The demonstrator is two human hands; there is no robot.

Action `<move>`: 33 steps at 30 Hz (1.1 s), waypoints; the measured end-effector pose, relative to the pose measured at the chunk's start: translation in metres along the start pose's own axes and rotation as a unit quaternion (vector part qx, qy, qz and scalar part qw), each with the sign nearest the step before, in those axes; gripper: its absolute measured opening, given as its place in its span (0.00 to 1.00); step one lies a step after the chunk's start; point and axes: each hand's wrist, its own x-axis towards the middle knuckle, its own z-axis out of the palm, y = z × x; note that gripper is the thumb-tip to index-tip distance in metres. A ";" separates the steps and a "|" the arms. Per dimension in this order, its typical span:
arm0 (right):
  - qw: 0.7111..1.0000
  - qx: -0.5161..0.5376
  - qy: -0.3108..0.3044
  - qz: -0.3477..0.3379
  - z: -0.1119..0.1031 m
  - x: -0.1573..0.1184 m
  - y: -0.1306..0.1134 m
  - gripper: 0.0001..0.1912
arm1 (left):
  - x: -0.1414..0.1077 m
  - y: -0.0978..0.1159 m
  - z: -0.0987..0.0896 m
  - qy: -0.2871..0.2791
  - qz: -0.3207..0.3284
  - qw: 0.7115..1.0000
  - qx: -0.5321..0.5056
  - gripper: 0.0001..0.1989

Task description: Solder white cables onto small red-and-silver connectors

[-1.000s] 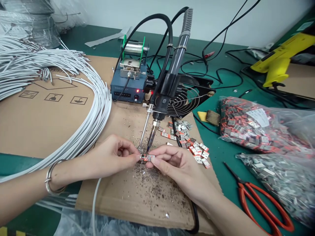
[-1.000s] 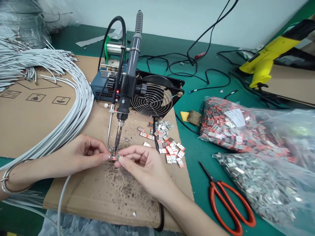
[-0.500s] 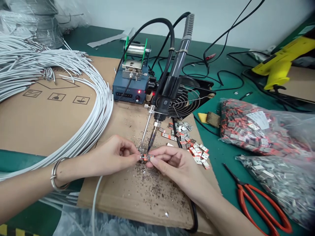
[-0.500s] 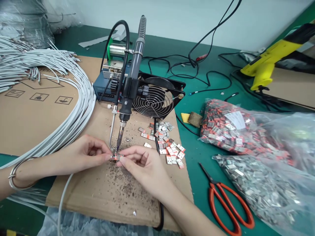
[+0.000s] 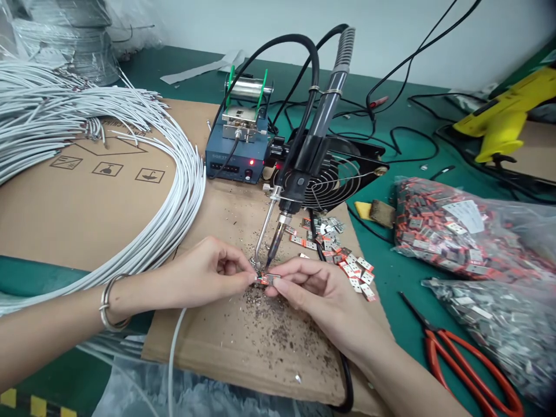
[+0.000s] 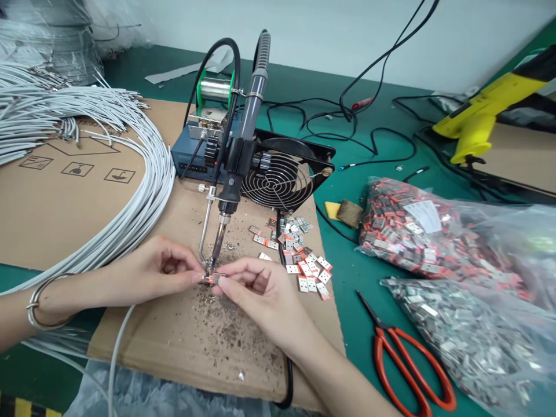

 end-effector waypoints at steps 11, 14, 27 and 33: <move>1.000 0.020 0.004 0.006 -0.001 0.001 0.003 0.06 | 0.001 0.000 0.001 0.004 0.008 1.000 0.008 0.12; 1.000 0.018 0.007 0.006 -0.001 0.001 0.002 0.06 | 0.001 -0.002 0.001 0.002 0.007 1.000 0.009 0.12; 1.000 0.020 -0.006 -0.015 -0.001 0.000 0.004 0.05 | -0.001 -0.002 0.002 -0.004 -0.014 1.000 -0.014 0.12; 1.000 0.009 -0.004 -0.021 -0.001 0.000 0.003 0.06 | -0.002 -0.003 0.004 -0.012 -0.033 0.999 -0.034 0.13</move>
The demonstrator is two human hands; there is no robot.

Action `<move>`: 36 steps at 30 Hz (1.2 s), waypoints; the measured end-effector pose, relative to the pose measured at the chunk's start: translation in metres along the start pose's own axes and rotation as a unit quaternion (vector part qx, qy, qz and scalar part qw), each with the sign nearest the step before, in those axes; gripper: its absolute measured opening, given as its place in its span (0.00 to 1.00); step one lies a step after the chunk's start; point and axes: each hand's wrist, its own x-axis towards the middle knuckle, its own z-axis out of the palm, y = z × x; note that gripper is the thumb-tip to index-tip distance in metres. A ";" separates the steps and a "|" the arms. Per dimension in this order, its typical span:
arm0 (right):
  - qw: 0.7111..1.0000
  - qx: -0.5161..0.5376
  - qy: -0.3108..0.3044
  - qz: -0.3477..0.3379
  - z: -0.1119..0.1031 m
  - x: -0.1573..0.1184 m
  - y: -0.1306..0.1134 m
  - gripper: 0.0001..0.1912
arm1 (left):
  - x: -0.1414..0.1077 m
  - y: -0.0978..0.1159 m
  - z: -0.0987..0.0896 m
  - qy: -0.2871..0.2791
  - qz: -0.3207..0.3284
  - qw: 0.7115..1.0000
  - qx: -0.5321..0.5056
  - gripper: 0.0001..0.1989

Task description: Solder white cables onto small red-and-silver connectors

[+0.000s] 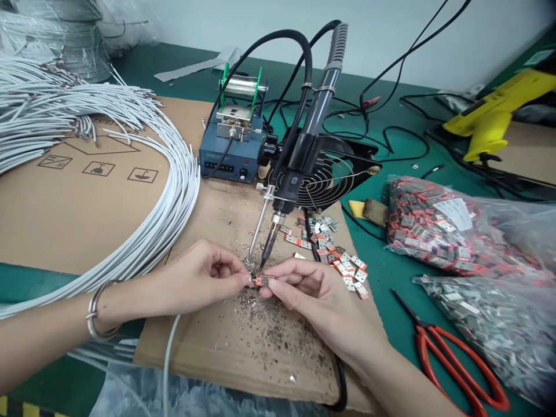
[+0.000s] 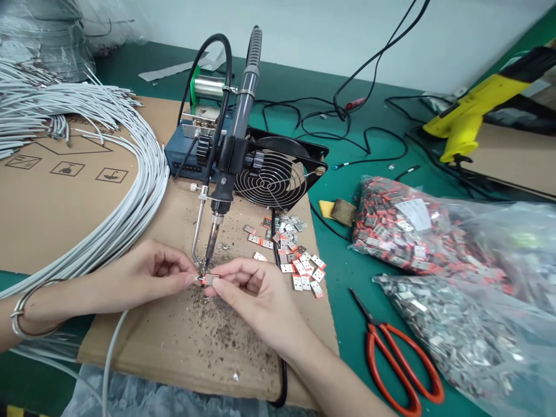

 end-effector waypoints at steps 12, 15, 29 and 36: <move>0.999 0.032 -0.010 -0.010 0.000 -0.001 0.000 0.03 | 0.001 0.004 0.002 -0.004 -0.020 0.998 -0.059 0.11; 0.999 0.032 0.002 0.002 -0.001 0.000 0.001 0.03 | 0.001 0.005 0.003 -0.004 -0.034 0.996 -0.077 0.10; 1.000 0.000 0.024 0.020 0.001 -0.001 0.000 0.05 | 0.001 0.003 0.003 -0.005 -0.027 0.996 -0.082 0.10; 1.000 0.005 0.019 0.011 0.000 -0.002 -0.001 0.05 | 0.001 0.007 0.002 0.001 -0.048 0.995 -0.087 0.10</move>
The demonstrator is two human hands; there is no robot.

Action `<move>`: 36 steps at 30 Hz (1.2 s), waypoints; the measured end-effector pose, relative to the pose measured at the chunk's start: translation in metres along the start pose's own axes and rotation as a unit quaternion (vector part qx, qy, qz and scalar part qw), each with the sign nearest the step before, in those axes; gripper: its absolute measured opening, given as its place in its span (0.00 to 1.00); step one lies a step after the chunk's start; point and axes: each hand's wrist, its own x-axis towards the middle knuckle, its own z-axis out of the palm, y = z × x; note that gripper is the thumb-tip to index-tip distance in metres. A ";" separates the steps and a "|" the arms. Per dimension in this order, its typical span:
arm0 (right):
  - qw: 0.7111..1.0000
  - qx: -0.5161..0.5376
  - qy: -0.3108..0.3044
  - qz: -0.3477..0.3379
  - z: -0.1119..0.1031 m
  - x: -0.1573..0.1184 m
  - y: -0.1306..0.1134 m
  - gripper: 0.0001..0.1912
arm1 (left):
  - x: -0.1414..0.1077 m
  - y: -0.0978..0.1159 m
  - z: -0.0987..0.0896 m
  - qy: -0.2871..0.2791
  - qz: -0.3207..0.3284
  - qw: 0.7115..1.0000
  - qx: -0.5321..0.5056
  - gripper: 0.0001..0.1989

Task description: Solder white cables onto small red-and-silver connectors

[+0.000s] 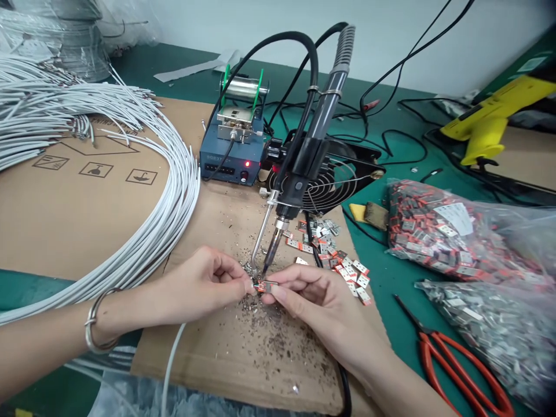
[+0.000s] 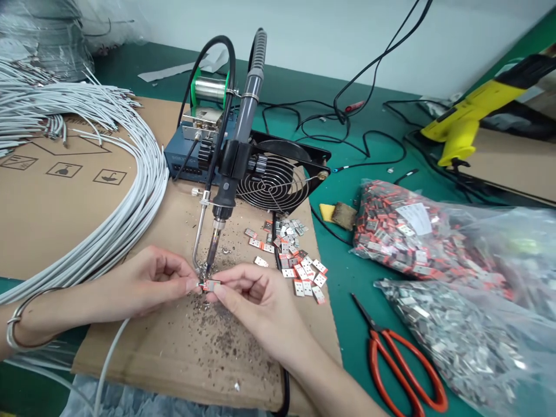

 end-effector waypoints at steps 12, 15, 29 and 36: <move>1.000 -0.011 0.004 0.013 0.001 0.001 -0.001 0.06 | 0.002 -0.007 -0.001 0.000 0.013 1.000 0.014 0.09; 1.000 -0.005 0.003 0.013 0.002 0.001 0.000 0.06 | 0.003 -0.009 -0.001 -0.001 0.024 1.000 0.019 0.10; 1.000 -0.003 -0.012 -0.001 0.000 0.001 0.000 0.06 | 0.000 -0.004 -0.001 0.002 0.019 1.000 0.001 0.10; 1.000 -0.023 0.005 0.020 0.003 0.003 -0.001 0.07 | 0.002 -0.003 -0.001 0.007 -0.021 1.000 0.011 0.08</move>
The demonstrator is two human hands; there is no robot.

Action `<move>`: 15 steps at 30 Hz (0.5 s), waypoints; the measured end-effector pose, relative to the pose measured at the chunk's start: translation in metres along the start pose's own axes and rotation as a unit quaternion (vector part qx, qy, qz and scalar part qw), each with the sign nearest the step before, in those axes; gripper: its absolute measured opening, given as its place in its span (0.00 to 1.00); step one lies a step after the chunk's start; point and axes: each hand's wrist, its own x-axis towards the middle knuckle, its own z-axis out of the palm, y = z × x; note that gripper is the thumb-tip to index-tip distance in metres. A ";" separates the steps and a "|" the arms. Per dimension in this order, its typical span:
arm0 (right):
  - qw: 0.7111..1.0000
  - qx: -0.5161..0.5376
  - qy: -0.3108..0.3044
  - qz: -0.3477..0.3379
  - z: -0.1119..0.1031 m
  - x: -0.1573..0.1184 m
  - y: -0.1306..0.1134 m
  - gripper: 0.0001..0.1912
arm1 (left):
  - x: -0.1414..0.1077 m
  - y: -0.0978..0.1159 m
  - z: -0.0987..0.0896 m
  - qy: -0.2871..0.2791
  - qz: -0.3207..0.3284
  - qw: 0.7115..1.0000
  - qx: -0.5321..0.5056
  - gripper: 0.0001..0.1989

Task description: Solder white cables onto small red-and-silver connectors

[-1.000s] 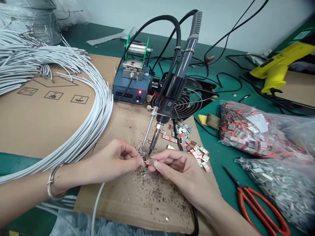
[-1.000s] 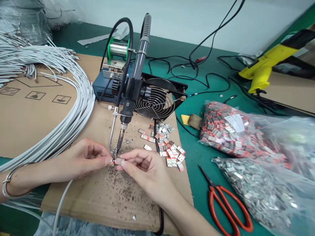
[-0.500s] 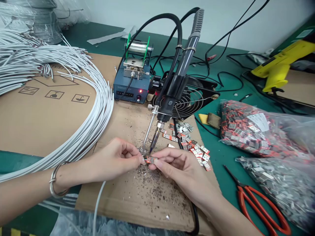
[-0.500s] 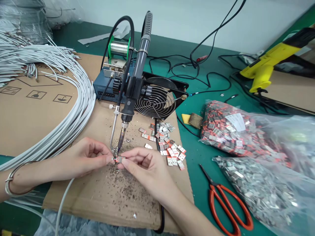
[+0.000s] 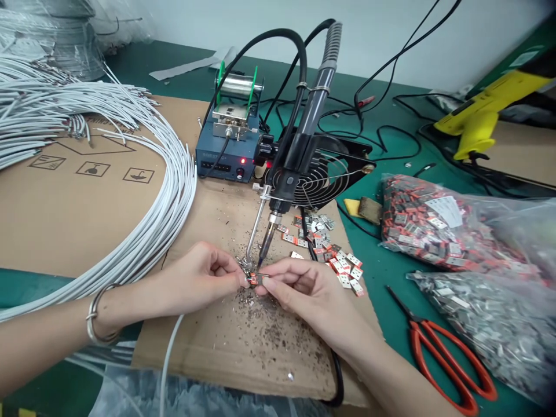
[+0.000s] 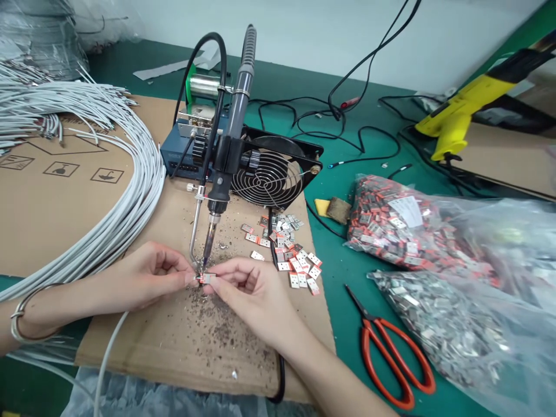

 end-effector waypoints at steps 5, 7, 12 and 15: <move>0.999 -0.012 -0.041 -0.002 -0.004 0.000 -0.001 0.06 | -0.005 -0.001 0.002 -0.016 -0.021 1.000 -0.004 0.12; 0.998 -0.039 -0.053 -0.005 -0.007 -0.007 -0.004 0.05 | -0.010 -0.004 0.008 -0.040 -0.026 0.999 -0.018 0.13; 0.993 -0.082 -0.086 -0.016 -0.008 -0.037 -0.013 0.03 | -0.033 -0.018 0.033 -0.060 -0.009 0.997 -0.057 0.10; 0.992 -0.072 -0.106 -0.018 -0.005 -0.054 -0.015 0.01 | -0.047 -0.024 0.046 -0.042 0.037 0.998 0.002 0.10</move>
